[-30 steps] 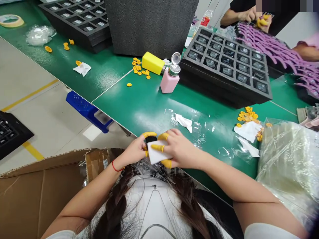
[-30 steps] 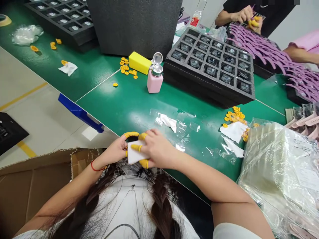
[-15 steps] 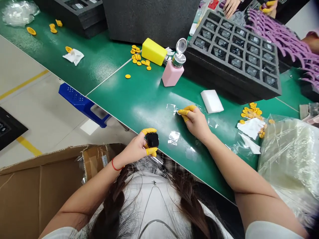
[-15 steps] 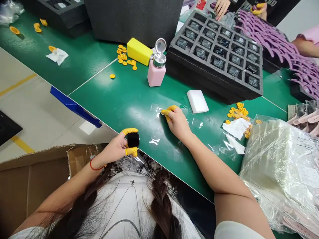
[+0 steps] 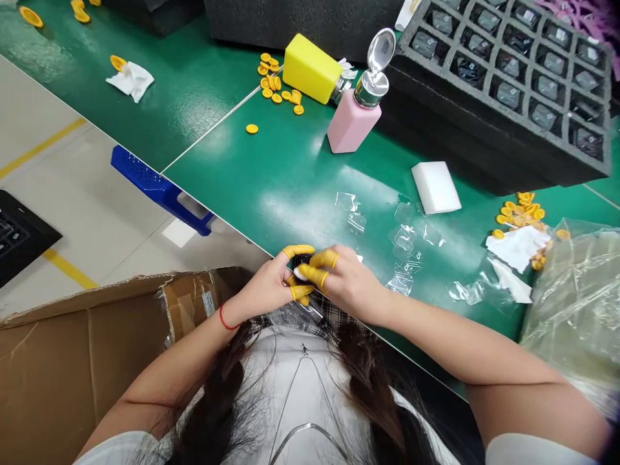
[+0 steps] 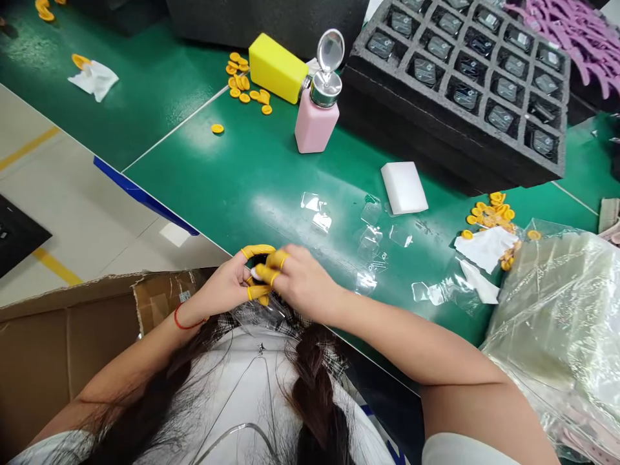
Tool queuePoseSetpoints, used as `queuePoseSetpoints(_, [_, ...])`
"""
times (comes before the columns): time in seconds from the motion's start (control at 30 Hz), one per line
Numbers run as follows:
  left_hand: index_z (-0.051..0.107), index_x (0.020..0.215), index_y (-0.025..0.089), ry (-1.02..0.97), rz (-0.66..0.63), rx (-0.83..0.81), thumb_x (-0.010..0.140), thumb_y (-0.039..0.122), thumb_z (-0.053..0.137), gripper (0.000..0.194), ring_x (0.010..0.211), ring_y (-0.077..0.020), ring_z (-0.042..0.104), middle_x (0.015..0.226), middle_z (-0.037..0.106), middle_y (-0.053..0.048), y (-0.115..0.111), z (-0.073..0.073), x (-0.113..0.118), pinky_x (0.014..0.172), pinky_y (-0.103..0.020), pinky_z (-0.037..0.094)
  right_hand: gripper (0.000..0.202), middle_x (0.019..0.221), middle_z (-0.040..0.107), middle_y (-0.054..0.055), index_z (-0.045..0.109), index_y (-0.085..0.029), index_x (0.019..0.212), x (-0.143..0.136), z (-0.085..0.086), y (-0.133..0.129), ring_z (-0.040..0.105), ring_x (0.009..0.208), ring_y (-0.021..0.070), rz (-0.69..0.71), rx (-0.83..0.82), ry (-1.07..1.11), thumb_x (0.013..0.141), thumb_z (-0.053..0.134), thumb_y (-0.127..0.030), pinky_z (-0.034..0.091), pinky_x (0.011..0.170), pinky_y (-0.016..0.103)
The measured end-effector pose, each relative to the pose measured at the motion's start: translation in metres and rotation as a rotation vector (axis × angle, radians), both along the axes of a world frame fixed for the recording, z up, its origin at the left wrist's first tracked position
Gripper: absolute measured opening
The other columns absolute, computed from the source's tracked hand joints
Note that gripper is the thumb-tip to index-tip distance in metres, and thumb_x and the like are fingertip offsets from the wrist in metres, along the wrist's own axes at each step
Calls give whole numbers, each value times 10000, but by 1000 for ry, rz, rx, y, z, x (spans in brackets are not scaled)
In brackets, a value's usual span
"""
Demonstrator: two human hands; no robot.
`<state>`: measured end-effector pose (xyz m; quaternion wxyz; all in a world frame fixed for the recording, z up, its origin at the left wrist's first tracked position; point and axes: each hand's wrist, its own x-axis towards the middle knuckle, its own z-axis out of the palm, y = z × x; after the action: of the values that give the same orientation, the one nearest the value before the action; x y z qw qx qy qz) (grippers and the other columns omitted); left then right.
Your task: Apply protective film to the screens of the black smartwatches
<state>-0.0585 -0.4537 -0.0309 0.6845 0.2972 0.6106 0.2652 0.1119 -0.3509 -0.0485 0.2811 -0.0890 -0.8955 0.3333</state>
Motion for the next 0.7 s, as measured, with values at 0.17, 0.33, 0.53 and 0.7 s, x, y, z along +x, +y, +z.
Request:
queuePoseSetpoints(0.17, [368, 1361, 162, -13, 16, -6, 744, 147, 710, 705, 610, -152, 664, 678, 663, 24, 3, 2, -1, 522, -189, 472, 141, 931, 594, 111, 625, -106, 1025, 0, 0, 0, 475, 877, 191, 37, -17, 20, 957, 512, -157, 436, 739, 332])
queuePoseSetpoints(0.33, [333, 1391, 151, 3, -44, -15, 803, 223, 706, 700, 614, -166, 680, 640, 672, 13, 4, 5, -2, 543, -202, 482, 129, 953, 626, 80, 640, -157, 1022, 6, -3, 4, 474, 892, 203, -21, 50, -42, 945, 537, -163, 367, 718, 349])
queuePoseSetpoints(0.53, [339, 1387, 177, -55, -2, -34, 792, 261, 738, 722, 649, -191, 696, 711, 690, -1, 3, 2, -3, 591, -255, 535, 172, 930, 640, 75, 671, -152, 976, -2, -1, 10, 484, 902, 199, 2, 91, -19, 969, 506, -202, 383, 744, 340])
queuePoseSetpoints(0.7, [332, 1395, 161, -25, -37, -21, 799, 255, 728, 722, 635, -182, 694, 652, 680, 7, 5, 5, -4, 565, -218, 503, 202, 977, 649, 65, 648, -148, 1039, 17, 1, 6, 490, 952, 196, 148, 43, -4, 966, 460, -130, 384, 841, 368])
